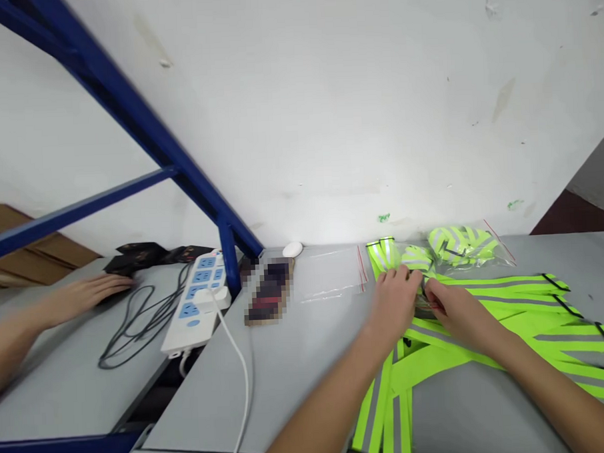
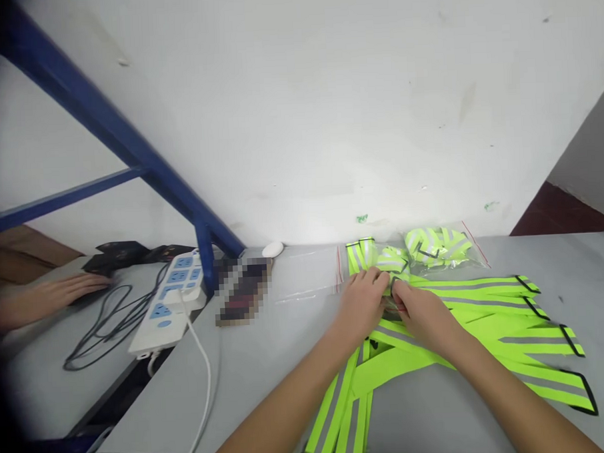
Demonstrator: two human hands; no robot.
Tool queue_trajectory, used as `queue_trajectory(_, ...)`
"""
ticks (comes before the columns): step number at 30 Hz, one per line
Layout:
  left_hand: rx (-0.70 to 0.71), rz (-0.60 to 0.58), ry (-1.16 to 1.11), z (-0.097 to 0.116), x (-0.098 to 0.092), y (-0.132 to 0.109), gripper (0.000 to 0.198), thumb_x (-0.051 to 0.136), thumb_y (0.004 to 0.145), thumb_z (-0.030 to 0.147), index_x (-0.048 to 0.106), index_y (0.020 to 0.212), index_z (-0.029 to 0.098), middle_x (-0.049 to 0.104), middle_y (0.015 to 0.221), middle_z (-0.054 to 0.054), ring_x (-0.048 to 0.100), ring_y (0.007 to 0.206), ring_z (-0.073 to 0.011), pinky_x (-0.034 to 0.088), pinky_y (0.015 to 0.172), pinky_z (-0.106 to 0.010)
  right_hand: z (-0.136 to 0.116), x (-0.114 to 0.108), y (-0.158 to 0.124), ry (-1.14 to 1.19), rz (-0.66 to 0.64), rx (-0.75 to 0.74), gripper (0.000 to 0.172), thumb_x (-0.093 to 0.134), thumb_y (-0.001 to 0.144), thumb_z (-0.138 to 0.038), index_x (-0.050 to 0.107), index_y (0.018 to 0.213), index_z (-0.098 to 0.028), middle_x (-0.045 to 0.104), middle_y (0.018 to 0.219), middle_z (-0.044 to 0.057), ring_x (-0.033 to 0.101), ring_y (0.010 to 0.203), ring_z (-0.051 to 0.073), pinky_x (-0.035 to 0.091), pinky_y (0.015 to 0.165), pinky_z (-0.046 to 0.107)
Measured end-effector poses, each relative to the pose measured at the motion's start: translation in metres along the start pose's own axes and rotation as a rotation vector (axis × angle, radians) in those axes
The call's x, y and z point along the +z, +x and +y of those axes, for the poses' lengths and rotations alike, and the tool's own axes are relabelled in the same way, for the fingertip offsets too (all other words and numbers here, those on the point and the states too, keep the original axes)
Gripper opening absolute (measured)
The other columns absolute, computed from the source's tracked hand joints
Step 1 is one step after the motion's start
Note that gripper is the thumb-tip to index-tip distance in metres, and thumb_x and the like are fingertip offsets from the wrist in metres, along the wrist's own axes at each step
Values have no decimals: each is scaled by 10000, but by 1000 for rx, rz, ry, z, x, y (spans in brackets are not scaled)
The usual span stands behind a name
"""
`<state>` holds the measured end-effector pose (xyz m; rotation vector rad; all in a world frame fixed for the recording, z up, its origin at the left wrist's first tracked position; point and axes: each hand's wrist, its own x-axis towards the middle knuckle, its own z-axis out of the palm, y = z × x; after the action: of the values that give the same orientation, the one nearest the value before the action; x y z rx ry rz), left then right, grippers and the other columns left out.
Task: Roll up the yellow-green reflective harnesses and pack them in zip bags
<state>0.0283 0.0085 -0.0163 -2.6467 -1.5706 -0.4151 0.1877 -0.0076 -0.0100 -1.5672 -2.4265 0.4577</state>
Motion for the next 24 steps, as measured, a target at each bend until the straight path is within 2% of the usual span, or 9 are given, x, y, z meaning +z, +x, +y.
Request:
queue_trajectory(3,7,3,40,2,-2,2,251,512,776,38,537,964,202,569,1028,-70,560,894,-238,446,784,-376,2,0,-3,-10,17,-25,191,379,809,-78,302,750,-243,483,617,-34,365,505,139,186,493,247)
queue_trajectory(6,22,33,8,1,2,-3,234,497,796,43,537,965,201,568,1037,-73,553,928,-239,438,815,-380,10,1,-5,-37,16,-30,174,404,788,-82,344,771,-244,512,635,-27,389,494,142,189,488,247)
queue_trajectory(10,10,53,-102,-5,1,-15,349,515,750,13,511,1046,197,517,1222,-96,505,1079,-259,438,873,-390,24,0,-6,-73,-12,3,189,474,738,-85,416,819,-246,592,703,-1,489,509,158,216,481,243)
queue_trajectory(12,8,43,-179,-8,-5,-20,372,515,733,11,498,1054,198,496,1244,-100,487,1100,-264,444,869,-386,30,-3,-6,-78,-2,39,114,475,779,-145,429,790,-248,586,649,-4,484,463,162,226,466,248)
queue_trajectory(14,-68,26,-295,-10,-14,-22,319,511,749,40,483,1023,202,512,1160,-94,514,1014,-244,457,798,-358,32,-7,-8,-28,47,69,46,442,852,-248,461,810,-251,592,615,0,498,434,173,264,449,254)
queue_trajectory(17,-308,57,-550,-10,-24,-23,164,511,808,146,439,940,210,512,1000,-66,521,807,-191,427,655,-313,31,-10,-10,107,215,107,219,413,903,-413,511,1007,-247,678,752,57,631,557,222,388,473,276)
queue_trajectory(19,-450,108,-804,-7,-28,-22,97,493,852,223,397,867,222,492,852,-20,497,709,-159,400,601,-285,28,-8,-12,165,323,120,315,395,920,-458,510,1116,-240,702,877,92,684,681,246,464,539,305)
queue_trajectory(21,-566,138,-1156,-2,-29,-20,148,469,880,286,342,826,234,423,710,37,490,598,-128,398,542,-258,24,-4,-12,191,383,61,346,384,934,-466,521,1158,-242,698,992,110,697,808,260,509,634,333)
queue_trajectory(24,-715,177,-1670,3,-27,-14,247,501,855,350,278,832,248,370,646,94,466,394,-85,388,412,-229,22,3,-9,187,425,-79,426,492,885,-525,524,1203,-243,662,1123,124,670,965,286,528,724,356)
